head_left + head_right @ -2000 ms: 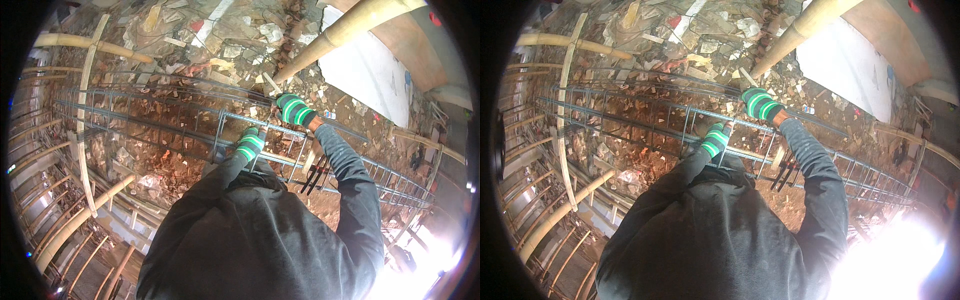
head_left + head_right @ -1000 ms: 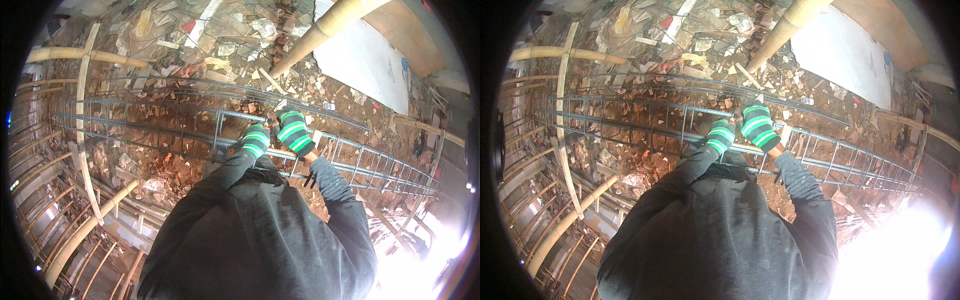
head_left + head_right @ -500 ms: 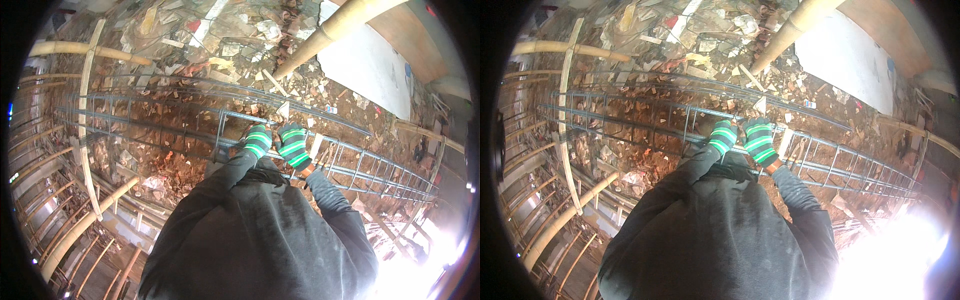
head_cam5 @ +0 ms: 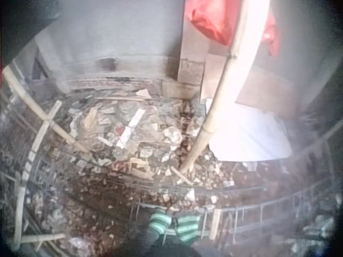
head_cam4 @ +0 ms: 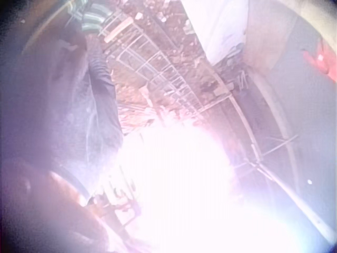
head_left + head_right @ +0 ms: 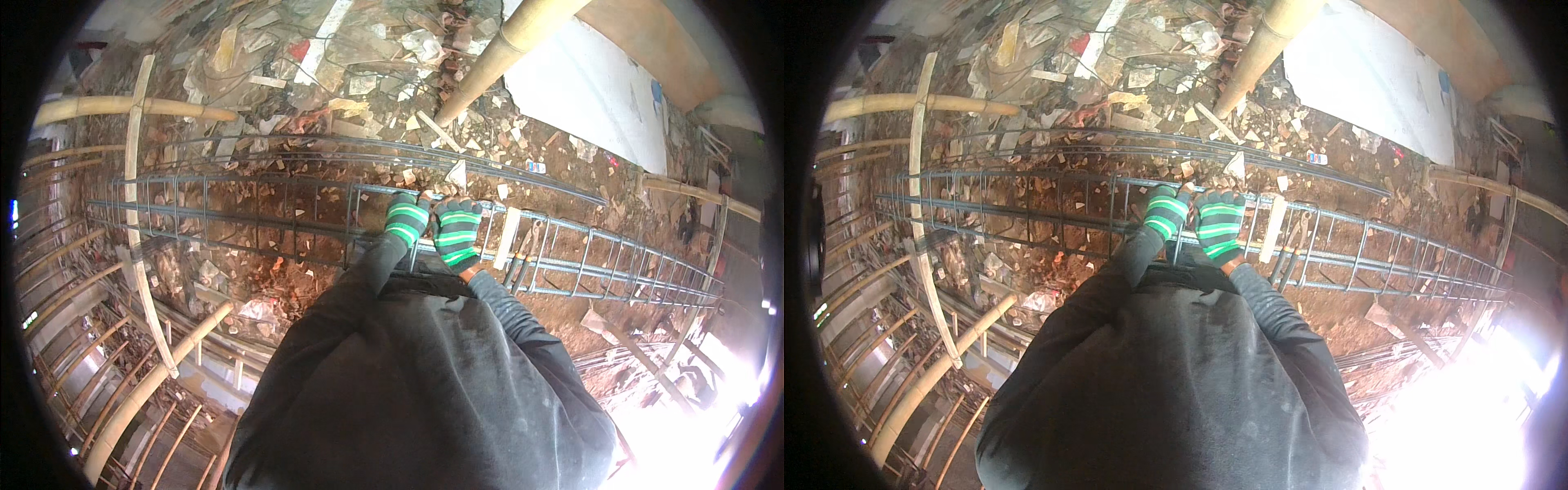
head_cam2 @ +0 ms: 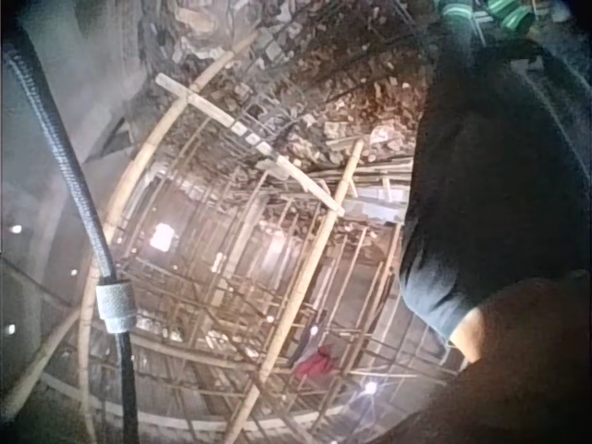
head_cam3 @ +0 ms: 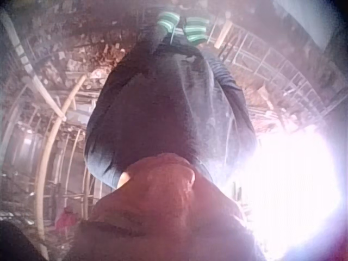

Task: The person assembles a rebar cage by hand, bending and tying wire ties to secure the intersections of the steel bars. The person moves along the cage, repeatedly bending and twisting ties to fasten the structure.

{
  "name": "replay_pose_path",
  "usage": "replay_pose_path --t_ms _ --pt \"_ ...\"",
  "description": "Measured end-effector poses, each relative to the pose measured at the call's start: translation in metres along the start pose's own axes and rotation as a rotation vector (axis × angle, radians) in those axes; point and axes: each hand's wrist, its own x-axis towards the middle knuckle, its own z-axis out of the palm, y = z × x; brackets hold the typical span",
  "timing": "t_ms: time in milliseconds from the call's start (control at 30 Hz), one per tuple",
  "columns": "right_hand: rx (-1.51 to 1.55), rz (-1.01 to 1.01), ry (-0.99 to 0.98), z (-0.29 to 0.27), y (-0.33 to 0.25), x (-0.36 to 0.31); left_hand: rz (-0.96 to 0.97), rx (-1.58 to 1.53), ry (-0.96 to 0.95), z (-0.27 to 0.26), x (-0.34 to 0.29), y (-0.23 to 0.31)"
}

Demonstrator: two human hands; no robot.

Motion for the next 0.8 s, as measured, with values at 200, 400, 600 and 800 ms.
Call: replay_pose_path --t_ms 200,400,600,800 --pt "0.097 0.092 0.073 -0.001 0.012 0.024 -0.084 -0.232 -0.092 0.011 0.016 -0.033" --pt "0.139 0.114 -0.238 -0.01 0.035 0.049 -0.172 -0.29 -0.143 -0.016 0.002 0.013" --pt "0.243 0.15 -0.373 0.005 0.041 0.054 -0.423 -0.692 -0.227 -0.044 -0.018 0.04" --pt "0.75 0.326 -0.384 0.008 0.055 0.059 -0.161 -0.866 -0.251 -0.043 -0.036 0.006"
